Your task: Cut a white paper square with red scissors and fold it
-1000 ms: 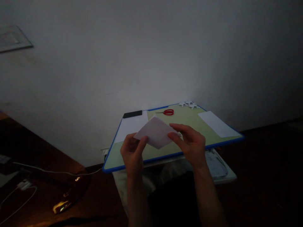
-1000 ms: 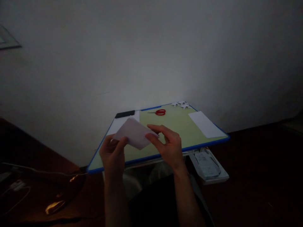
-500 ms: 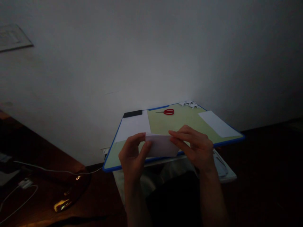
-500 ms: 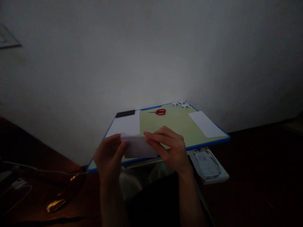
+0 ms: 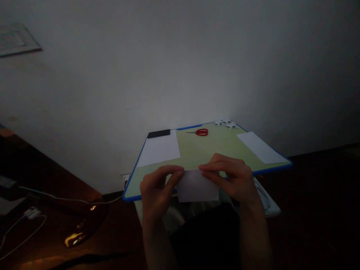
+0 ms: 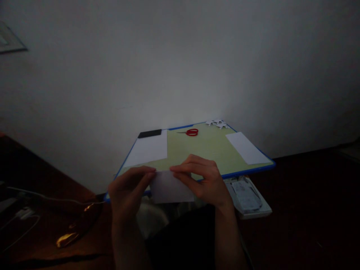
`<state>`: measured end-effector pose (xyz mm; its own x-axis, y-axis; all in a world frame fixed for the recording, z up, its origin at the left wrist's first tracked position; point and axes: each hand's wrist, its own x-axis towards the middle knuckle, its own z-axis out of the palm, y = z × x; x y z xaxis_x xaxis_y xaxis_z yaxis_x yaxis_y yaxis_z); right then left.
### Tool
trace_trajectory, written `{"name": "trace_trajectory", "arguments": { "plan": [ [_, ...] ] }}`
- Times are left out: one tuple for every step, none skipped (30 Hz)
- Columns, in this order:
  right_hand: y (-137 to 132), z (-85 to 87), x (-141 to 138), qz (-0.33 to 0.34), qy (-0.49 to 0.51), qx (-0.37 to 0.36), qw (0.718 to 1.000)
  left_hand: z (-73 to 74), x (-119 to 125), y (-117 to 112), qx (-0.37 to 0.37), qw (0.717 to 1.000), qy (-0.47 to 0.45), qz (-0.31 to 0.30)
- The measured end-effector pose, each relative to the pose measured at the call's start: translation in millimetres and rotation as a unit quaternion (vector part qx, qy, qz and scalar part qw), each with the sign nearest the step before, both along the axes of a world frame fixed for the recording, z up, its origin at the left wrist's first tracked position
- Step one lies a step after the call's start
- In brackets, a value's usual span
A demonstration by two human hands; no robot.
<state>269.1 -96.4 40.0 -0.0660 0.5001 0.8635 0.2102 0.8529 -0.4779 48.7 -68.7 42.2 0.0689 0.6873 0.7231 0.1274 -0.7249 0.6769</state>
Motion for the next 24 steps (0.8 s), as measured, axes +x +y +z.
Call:
{"name": "trace_trajectory", "arguments": {
  "plan": [
    [0.4,0.3,0.2,-0.001,-0.005,0.001,1.000,-0.4,-1.7,0.2,-0.001,1.000,0.007,0.005],
    [1.0,0.5,0.3,-0.003,-0.009,0.003,1.000,-0.9,-3.4,0.5,-0.003,1.000,0.014,0.010],
    [1.9,0.5,0.5,-0.006,-0.012,0.006,1.000,-1.4,-4.9,0.8,-0.006,1.000,0.020,0.015],
    [2.8,0.3,0.6,-0.008,-0.013,0.010,1.000,-1.8,-6.2,1.3,-0.010,0.999,0.027,0.021],
    [3.7,0.0,0.9,-0.011,-0.012,0.012,1.000,-2.2,-7.2,1.7,-0.012,0.999,0.034,0.028],
    [4.5,-0.4,1.1,-0.014,-0.010,0.013,1.000,-2.4,-7.7,2.1,-0.015,0.999,0.040,0.033],
    [5.1,-1.0,1.4,-0.017,-0.008,0.010,1.000,-2.3,-7.9,2.5,-0.017,0.998,0.044,0.036],
    [5.6,-1.7,1.8,-0.020,-0.005,0.006,1.000,-2.0,-7.6,2.8,-0.018,0.998,0.045,0.035],
    [5.9,-2.5,2.2,-0.022,-0.001,-0.002,1.000,-1.5,-6.9,3.0,-0.018,0.998,0.045,0.032],
    [6.1,-3.3,2.6,-0.026,0.004,-0.013,1.000,-0.8,-6.1,3.0,-0.019,0.999,0.044,0.025],
    [6.3,-4.2,3.1,-0.029,0.011,-0.025,0.999,-0.1,-5.2,3.1,-0.022,0.999,0.044,0.014],
    [6.6,-5.0,3.6,-0.033,0.018,-0.038,0.999,0.6,-4.4,3.0,-0.027,0.999,0.043,0.002],
    [7.0,-5.7,4.1,-0.036,0.025,-0.052,0.998,1.0,-3.7,3.0,-0.033,0.998,0.045,-0.013],
    [7.4,-6.3,4.7,-0.040,0.029,-0.065,0.997,1.3,-3.2,3.1,-0.040,0.998,0.050,-0.029],
    [8.0,-6.7,5.3,-0.043,0.030,-0.077,0.996,1.2,-2.8,3.2,-0.046,0.996,0.056,-0.043],
    [8.6,-6.9,5.8,-0.046,0.027,-0.086,0.995,1.0,-2.6,3.4,-0.048,0.995,0.064,-0.052],
    [9.2,-7.0,6.3,-0.047,0.021,-0.094,0.994,0.6,-2.4,3.7,-0.048,0.995,0.074,-0.056],
    [9.8,-7.0,6.6,-0.045,0.016,-0.098,0.994,0.3,-2.2,4.1,-0.045,0.994,0.085,-0.055],
    [10.3,-7.1,7.0,-0.041,0.012,-0.099,0.994,0.1,-2.1,4.7,-0.040,0.993,0.097,-0.051],
    [10.8,-7.1,7.3,-0.036,0.010,-0.098,0.994,0.0,-1.9,5.4,-0.034,0.992,0.109,-0.046],
    [11.2,-7.4,7.7,-0.032,0.010,-0.097,0.995,0.2,-1.9,6.2,-0.029,0.991,0.121,-0.041],
    [11.6,-7.8,8.2,-0.030,0.015,-0.097,0.995,0.4,-1.9,7.0,-0.023,0.991,0.130,-0.037],
    [12.0,-8.5,8.9,-0.033,0.022,-0.099,0.994,0.8,-2.0,7.8,-0.018,0.990,0.134,-0.036],
    [12.3,-9.3,9.7,-0.039,0.031,-0.102,0.994,1.2,-2.3,8.5,-0.013,0.990,0.133,-0.034]
  ]
}}
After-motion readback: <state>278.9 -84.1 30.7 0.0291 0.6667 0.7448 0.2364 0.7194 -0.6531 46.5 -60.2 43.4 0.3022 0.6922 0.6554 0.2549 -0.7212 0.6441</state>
